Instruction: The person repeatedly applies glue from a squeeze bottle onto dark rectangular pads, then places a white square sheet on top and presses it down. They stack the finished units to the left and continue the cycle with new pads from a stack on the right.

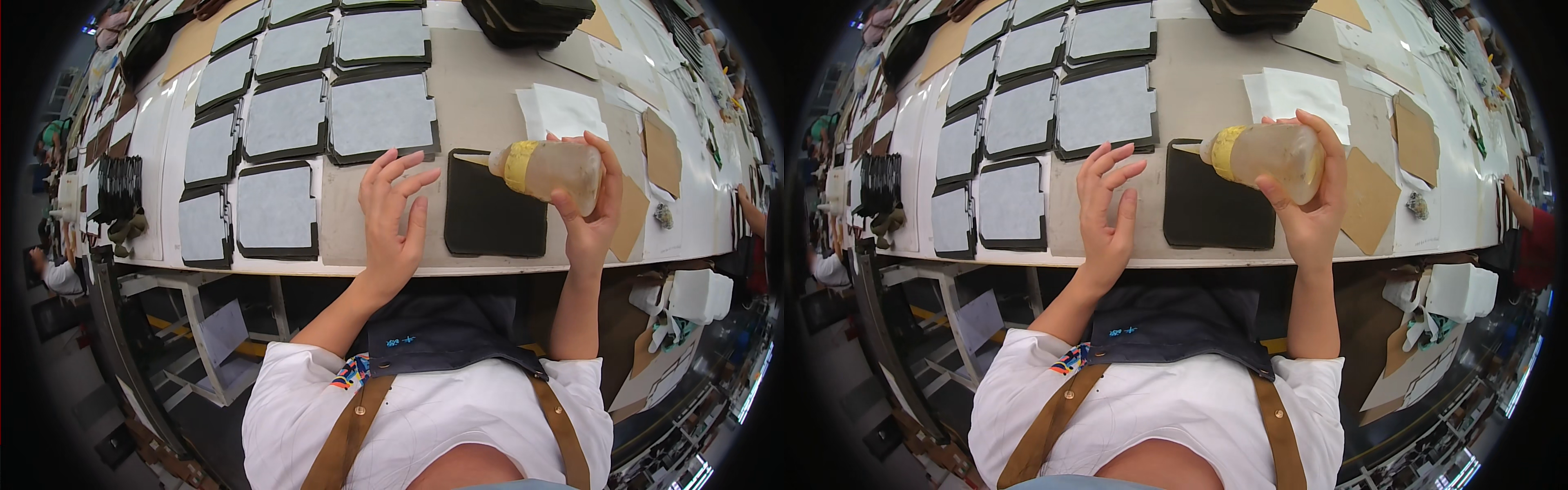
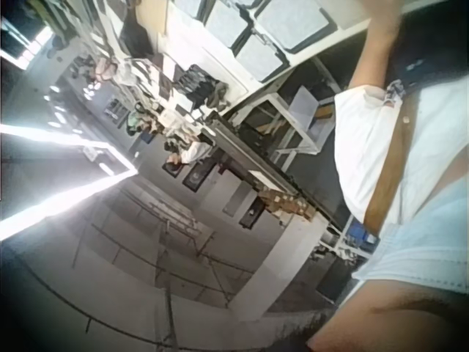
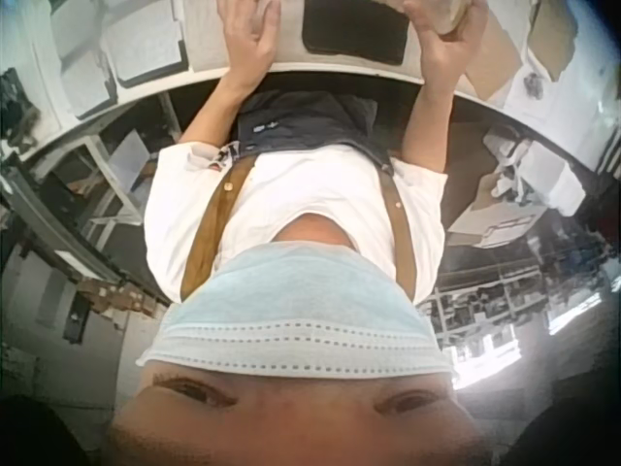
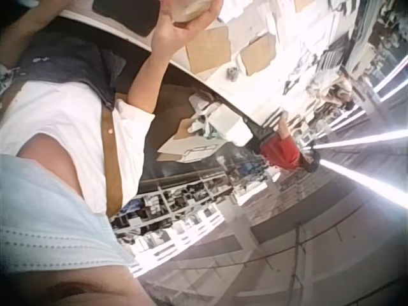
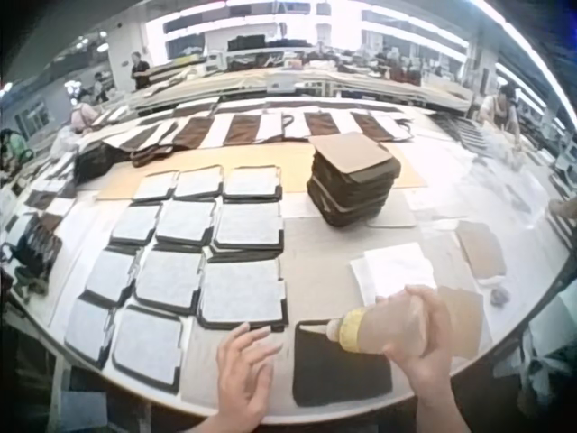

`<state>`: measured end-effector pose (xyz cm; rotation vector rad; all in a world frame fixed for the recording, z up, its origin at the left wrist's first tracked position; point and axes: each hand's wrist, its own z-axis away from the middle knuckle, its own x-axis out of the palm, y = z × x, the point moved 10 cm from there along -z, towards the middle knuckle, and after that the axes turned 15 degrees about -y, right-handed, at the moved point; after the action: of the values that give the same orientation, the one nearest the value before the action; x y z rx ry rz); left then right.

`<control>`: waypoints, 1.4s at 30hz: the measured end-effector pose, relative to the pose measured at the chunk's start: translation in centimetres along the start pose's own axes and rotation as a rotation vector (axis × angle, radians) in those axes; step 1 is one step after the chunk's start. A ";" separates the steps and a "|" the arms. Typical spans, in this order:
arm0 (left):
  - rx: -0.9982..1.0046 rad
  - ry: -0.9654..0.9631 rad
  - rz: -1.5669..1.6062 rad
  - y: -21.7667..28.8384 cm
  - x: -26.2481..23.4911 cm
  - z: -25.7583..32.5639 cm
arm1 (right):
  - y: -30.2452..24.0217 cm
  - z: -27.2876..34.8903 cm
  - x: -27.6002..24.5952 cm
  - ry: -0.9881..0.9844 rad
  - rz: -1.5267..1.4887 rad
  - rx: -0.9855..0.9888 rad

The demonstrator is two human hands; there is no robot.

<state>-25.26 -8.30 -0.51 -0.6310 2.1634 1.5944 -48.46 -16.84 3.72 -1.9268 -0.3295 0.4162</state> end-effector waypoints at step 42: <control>-0.027 -0.010 -0.003 -0.3 0.4 -0.3 | 2.3 4.9 -12.7 0.362 -0.096 0.045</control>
<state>-25.47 -8.71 -0.89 -0.6329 2.1363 1.6251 -61.91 -18.95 1.55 -1.8890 -0.1723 0.0082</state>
